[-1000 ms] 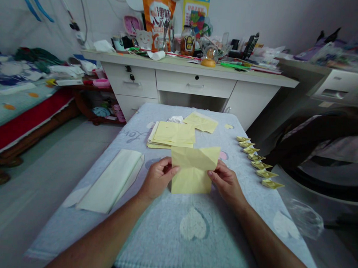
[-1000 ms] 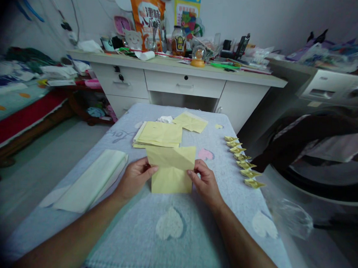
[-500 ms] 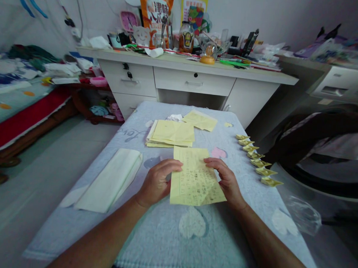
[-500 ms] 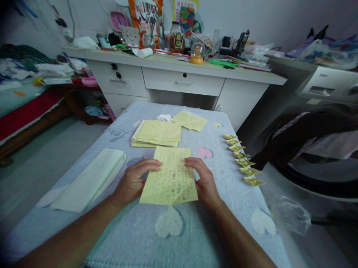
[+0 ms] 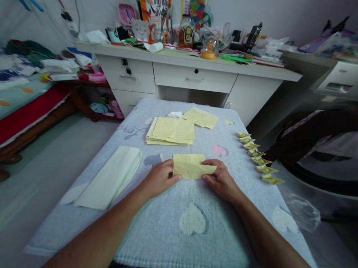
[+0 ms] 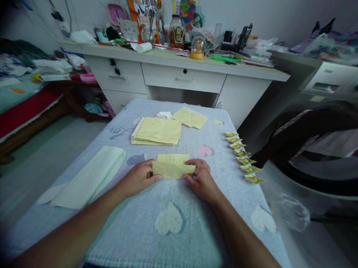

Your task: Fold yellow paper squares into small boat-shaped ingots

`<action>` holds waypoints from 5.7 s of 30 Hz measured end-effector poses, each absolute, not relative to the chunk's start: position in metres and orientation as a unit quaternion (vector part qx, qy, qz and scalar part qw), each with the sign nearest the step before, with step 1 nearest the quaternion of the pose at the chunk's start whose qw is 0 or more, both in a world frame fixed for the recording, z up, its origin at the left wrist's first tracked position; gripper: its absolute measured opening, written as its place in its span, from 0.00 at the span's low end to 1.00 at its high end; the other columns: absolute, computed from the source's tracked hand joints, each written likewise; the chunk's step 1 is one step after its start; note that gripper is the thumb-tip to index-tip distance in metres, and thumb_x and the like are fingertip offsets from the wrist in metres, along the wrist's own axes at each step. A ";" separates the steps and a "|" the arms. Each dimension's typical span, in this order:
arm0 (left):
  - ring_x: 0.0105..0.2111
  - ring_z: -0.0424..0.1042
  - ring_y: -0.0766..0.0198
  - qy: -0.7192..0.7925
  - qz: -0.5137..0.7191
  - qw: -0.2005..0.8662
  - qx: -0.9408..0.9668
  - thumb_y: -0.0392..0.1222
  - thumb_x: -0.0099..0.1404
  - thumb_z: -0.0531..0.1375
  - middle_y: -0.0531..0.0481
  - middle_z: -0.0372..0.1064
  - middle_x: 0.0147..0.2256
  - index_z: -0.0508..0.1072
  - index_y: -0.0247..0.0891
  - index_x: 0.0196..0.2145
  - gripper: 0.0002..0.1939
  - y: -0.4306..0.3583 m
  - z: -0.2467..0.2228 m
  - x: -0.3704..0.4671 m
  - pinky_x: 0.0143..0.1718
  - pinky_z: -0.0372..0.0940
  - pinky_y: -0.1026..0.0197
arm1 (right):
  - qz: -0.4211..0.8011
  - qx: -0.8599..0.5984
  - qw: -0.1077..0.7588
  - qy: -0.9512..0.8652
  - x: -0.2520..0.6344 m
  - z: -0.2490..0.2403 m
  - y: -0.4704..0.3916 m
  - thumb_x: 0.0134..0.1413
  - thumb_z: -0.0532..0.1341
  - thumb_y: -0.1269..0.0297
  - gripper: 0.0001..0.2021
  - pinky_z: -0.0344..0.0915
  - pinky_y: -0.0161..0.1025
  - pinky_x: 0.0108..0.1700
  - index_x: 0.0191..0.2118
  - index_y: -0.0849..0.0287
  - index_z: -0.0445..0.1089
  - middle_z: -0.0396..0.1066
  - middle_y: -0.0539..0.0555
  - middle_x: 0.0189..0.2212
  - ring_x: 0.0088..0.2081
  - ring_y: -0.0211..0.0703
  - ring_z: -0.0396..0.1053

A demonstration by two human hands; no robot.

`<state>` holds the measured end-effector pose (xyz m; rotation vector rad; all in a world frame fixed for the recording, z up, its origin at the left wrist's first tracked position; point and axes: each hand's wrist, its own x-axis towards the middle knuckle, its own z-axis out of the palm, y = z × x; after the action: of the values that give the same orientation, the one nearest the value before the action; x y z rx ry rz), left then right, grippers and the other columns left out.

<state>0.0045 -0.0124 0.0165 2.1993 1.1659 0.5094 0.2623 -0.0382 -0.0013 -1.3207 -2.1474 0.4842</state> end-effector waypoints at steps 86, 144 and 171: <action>0.56 0.54 0.49 0.580 0.153 0.097 0.795 0.51 0.60 0.59 0.44 0.57 0.58 0.62 0.44 0.56 0.27 -0.004 -0.002 0.014 0.53 0.52 0.48 | 0.073 -0.632 0.208 -0.743 0.244 -0.010 -0.037 0.51 0.61 0.58 0.25 0.53 0.50 0.54 0.54 0.61 0.61 0.64 0.61 0.54 0.52 0.55 0.59; 0.52 0.61 0.50 0.530 0.289 0.224 0.765 0.44 0.55 0.64 0.43 0.65 0.53 0.64 0.40 0.53 0.28 0.000 -0.006 0.011 0.53 0.55 0.47 | 0.276 -0.592 0.120 -0.747 0.227 0.035 0.022 0.48 0.61 0.69 0.03 0.53 0.32 0.27 0.27 0.60 0.66 0.64 0.47 0.23 0.25 0.34 0.60; 0.23 0.64 0.72 0.470 0.342 0.413 0.701 0.32 0.59 0.55 0.59 0.60 0.28 0.48 0.44 0.60 0.33 -0.012 0.001 0.016 0.27 0.59 0.69 | 0.128 -0.565 0.291 -0.761 0.242 0.028 -0.013 0.49 0.64 0.65 0.12 0.57 0.45 0.47 0.42 0.56 0.67 0.66 0.55 0.38 0.43 0.48 0.61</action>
<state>0.0157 -0.0124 0.0010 1.7640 1.1819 0.8603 0.2421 -0.0131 0.0279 -1.5059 -2.0301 0.3412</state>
